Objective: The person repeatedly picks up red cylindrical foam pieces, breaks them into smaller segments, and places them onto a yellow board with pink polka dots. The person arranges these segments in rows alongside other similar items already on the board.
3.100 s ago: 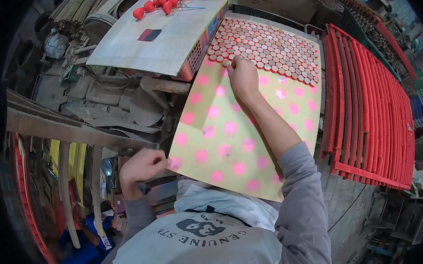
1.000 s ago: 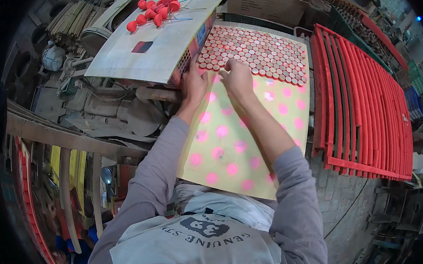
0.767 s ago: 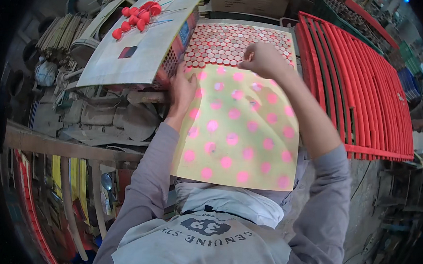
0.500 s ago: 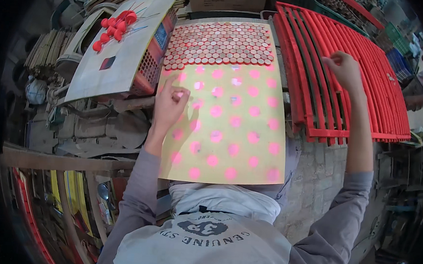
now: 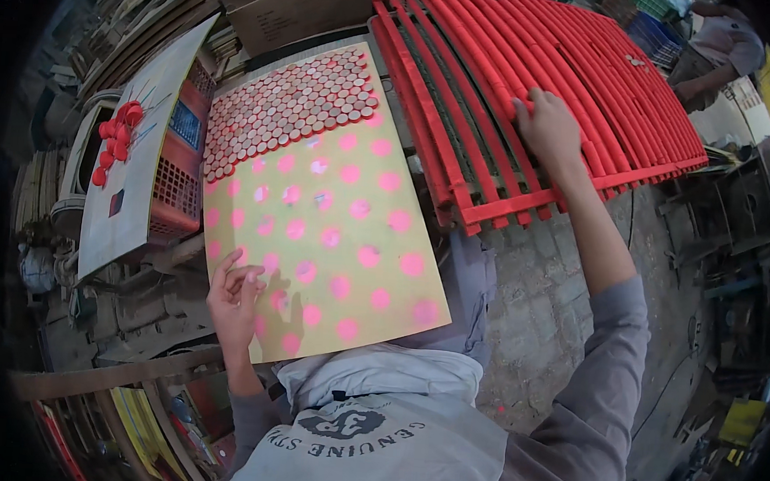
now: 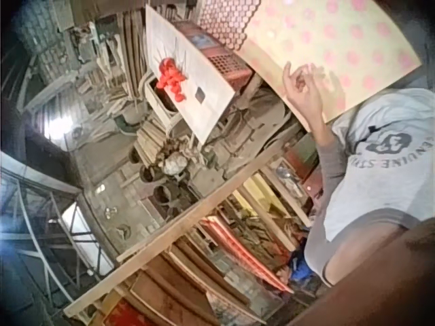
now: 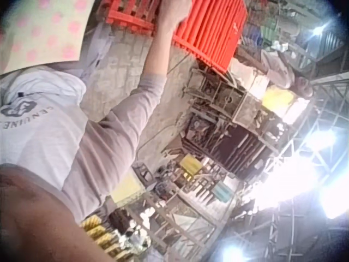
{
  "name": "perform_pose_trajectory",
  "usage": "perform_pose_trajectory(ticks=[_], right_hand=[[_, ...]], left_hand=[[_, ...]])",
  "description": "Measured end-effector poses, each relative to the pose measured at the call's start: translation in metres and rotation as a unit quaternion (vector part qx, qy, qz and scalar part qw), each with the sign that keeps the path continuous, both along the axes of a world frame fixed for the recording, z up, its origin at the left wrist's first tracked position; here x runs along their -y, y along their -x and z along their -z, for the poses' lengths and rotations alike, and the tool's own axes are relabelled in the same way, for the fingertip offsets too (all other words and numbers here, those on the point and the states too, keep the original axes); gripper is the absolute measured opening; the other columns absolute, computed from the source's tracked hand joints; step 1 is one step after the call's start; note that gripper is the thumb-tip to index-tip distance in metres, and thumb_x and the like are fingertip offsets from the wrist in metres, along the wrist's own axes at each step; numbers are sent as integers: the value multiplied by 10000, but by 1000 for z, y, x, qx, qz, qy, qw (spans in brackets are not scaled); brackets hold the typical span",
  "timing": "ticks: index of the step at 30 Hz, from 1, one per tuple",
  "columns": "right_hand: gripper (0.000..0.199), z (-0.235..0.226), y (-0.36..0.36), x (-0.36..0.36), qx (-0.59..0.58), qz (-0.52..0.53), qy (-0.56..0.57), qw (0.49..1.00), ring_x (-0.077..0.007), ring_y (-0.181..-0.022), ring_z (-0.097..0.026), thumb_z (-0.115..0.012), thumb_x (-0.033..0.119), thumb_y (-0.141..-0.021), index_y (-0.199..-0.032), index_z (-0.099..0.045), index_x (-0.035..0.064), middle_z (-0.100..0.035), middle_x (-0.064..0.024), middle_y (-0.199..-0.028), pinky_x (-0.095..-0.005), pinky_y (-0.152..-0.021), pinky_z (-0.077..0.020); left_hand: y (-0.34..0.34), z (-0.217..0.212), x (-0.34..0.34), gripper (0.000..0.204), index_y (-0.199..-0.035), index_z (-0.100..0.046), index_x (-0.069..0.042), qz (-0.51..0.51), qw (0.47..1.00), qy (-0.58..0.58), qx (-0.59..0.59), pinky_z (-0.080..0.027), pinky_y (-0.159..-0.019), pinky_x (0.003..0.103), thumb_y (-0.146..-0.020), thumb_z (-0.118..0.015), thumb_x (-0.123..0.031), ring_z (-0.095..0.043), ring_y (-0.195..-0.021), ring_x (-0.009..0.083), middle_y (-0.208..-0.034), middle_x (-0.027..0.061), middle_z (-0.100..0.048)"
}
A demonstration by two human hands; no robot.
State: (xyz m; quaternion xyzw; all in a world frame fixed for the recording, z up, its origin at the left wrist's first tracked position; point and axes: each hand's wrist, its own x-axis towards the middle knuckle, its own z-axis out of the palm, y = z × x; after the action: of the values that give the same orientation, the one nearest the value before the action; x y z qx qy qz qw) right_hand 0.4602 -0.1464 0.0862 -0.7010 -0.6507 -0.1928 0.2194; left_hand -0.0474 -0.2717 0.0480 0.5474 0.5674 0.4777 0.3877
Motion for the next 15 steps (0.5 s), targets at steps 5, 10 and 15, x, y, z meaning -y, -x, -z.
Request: perform_pose_trajectory(ticks=[5,10,15], right_hand=[[400,9,25,-51,96,71,72,990,-350,-717,-699,-526,438,-979,-963,-560,39,-676,-173,-846,-468,-594,-562],[399,15,21,-80,82,110,98,986,-325,-751,-718,-550,442,-964,-953,-574,44,-703,-153,-783,-447,-613,-570],[404,23,14,-82,92,95,94,987,-343,-765,-713,-546,429,-967,-957,-598,29,-707,-167,-800,-462,-638,-567]], left_hand=[[-3,-3,24,369,-1288,-533,39,-4,999,-13,45,-517,-791,264,-944,-624,-58,-647,-825,126,-971,117,-698],[15,-6,40,361,-1283,-538,38,-9,999,-42,32,-515,-788,263,-952,-624,-77,-647,-818,126,-980,116,-696],[32,0,54,364,-1280,-542,38,-22,999,-9,39,-506,-798,257,-962,-627,-119,-641,-826,122,-981,112,-696]])
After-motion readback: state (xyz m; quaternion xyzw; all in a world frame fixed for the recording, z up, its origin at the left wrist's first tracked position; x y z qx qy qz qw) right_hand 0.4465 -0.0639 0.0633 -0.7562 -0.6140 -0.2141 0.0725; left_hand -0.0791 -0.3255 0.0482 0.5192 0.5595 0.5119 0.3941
